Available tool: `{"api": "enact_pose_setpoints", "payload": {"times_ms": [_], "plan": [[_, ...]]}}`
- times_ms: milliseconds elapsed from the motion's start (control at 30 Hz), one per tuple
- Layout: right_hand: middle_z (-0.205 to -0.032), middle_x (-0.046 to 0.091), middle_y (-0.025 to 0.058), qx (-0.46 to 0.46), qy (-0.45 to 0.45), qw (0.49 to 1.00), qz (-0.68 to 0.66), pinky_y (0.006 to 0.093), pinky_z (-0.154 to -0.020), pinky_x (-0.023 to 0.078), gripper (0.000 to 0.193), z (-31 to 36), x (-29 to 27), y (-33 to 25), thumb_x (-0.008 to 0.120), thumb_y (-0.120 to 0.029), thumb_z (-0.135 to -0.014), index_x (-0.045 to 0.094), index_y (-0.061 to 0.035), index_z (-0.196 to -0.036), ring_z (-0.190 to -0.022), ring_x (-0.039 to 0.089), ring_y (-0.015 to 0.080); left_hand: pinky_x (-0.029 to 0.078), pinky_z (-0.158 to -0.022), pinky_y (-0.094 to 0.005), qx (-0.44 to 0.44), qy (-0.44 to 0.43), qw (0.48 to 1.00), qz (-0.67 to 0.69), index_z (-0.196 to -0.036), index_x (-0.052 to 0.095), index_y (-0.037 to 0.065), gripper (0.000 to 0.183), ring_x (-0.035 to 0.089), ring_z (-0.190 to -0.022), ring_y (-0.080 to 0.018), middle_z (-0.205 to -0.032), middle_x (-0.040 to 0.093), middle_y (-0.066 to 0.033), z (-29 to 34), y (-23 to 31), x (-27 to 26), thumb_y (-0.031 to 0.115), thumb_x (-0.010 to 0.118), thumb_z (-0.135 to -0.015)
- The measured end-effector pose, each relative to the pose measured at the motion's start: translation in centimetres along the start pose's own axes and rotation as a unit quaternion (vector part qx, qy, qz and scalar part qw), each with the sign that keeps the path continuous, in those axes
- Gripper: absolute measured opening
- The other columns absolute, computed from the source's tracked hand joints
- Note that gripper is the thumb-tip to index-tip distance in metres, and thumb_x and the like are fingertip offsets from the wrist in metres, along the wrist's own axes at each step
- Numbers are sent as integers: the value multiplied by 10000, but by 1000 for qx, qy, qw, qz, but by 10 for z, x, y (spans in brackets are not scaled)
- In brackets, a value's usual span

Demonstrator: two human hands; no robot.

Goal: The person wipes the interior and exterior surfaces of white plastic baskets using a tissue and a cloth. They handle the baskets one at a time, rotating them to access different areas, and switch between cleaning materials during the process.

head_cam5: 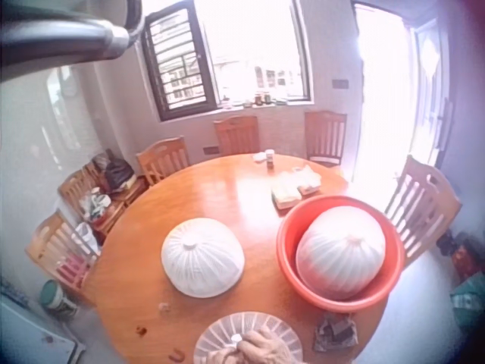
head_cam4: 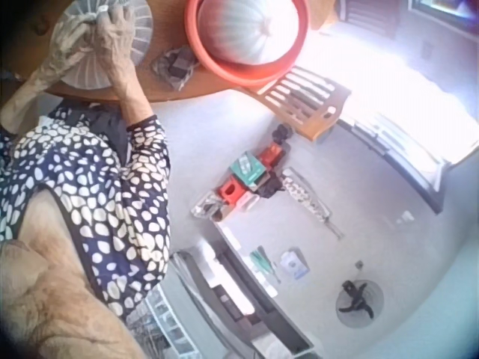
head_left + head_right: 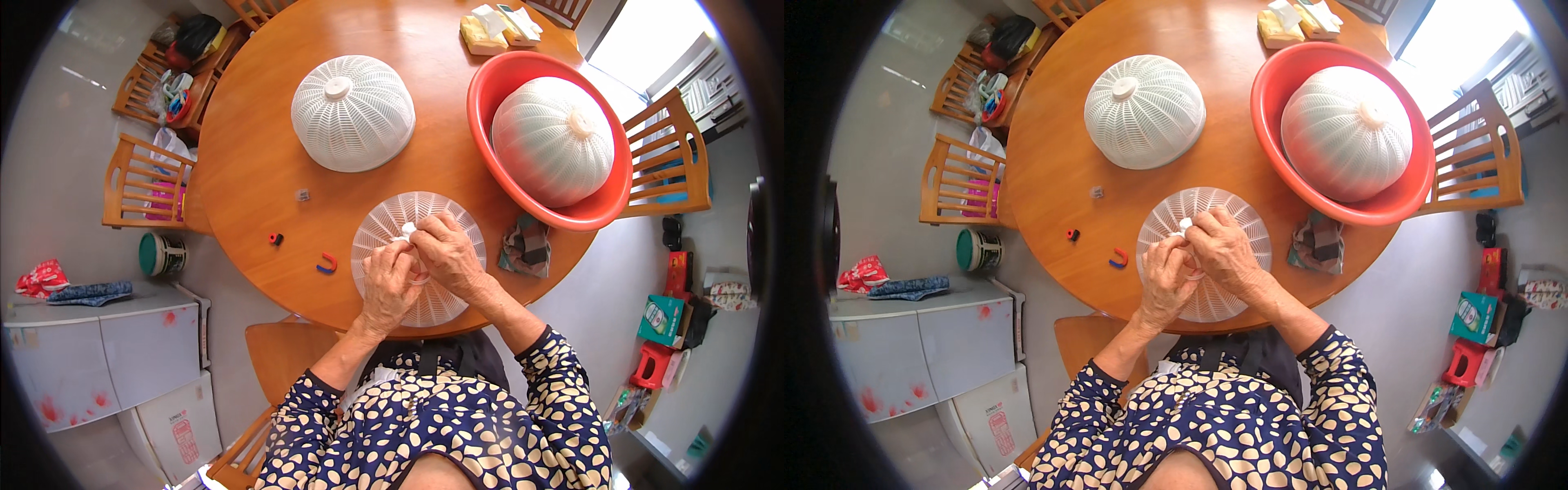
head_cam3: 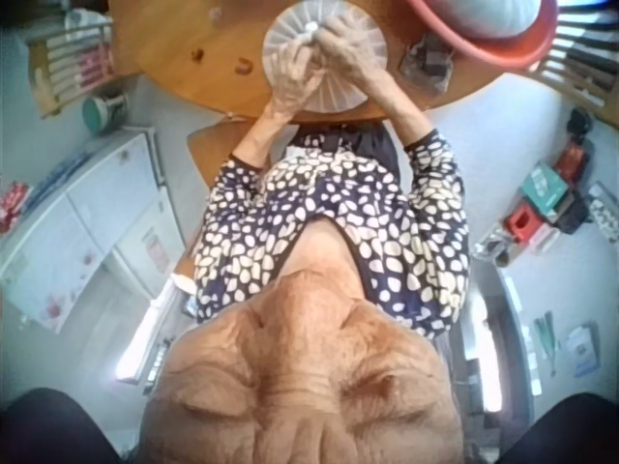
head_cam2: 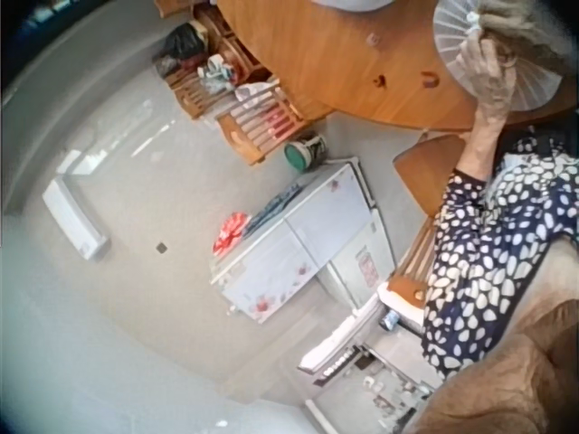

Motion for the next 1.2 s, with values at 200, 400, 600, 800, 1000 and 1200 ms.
{"api": "enact_pose_setpoints", "payload": {"times_ms": [200, 400, 600, 800, 1000, 1200], "plan": [[-883, 579, 111, 146, 98, 984, -8, 398, -734, 467, 114, 13, -25, 57, 637, 25, -748, 622, -37, -843, -842, 546, 311, 374, -849, -395, -3, -38, 999, -33, -834, 547, 76, 267, 517, -994, -260, -1122, 564, -56, -4, 5, -2, 116, 760, -680], [-920, 577, 124, 145, 169, 975, 14, 395, -735, 463, 215, 61, -41, 36, 659, 50, -723, 629, -29, -921, -860, 539, 316, 381, -849, -391, 39, -4, 997, -73, -798, 537, 86, 265, 534, -1027, -259, -1179, 592, -47, -6, 16, -2, 73, 753, -644], [-931, 557, 85, 55, 107, 992, 41, 351, -732, 497, 264, 83, -39, -25, 700, -6, -657, 653, -37, -915, -864, 554, 279, 382, -852, -393, 32, -18, 997, -70, -789, 528, 91, 279, 531, -1032, -260, -1164, 603, -37, -4, 13, 0, 48, 741, -615], [-881, 548, 92, 36, 95, 995, 7, 365, -679, 487, 176, 69, -40, -14, 664, -14, -688, 595, -37, -849, -797, 534, 280, 386, -854, -396, 28, -41, 997, -55, -791, 518, 79, 286, 525, -1011, -276, -1152, 602, -56, -6, 13, -1, 16, 733, -612], [-861, 535, 117, 122, 172, 977, 19, 395, -715, 462, 134, 36, -36, 28, 651, 16, -740, 592, -43, -845, -818, 522, 316, 425, -818, -414, 51, -1, 998, -36, -806, 529, 49, 273, 524, -992, -298, -1113, 585, -95, -7, 8, 1, 18, 742, -638], [-882, 564, 108, 147, 198, 968, -43, 352, -700, 479, 193, 82, -54, 16, 661, 79, -731, 633, -35, -884, -811, 562, 280, 441, -796, -398, 19, 55, 996, -68, -771, 493, 31, 268, 520, -904, -292, -989, 551, -124, -24, 5, -23, 38, 758, -734]]}}
Point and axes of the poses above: each hand's wrist, its own z-axis away from the middle knuckle, its own x-axis out of the palm, y = z × x, the point moved 6 cm from there along -z, towards the middle knuckle
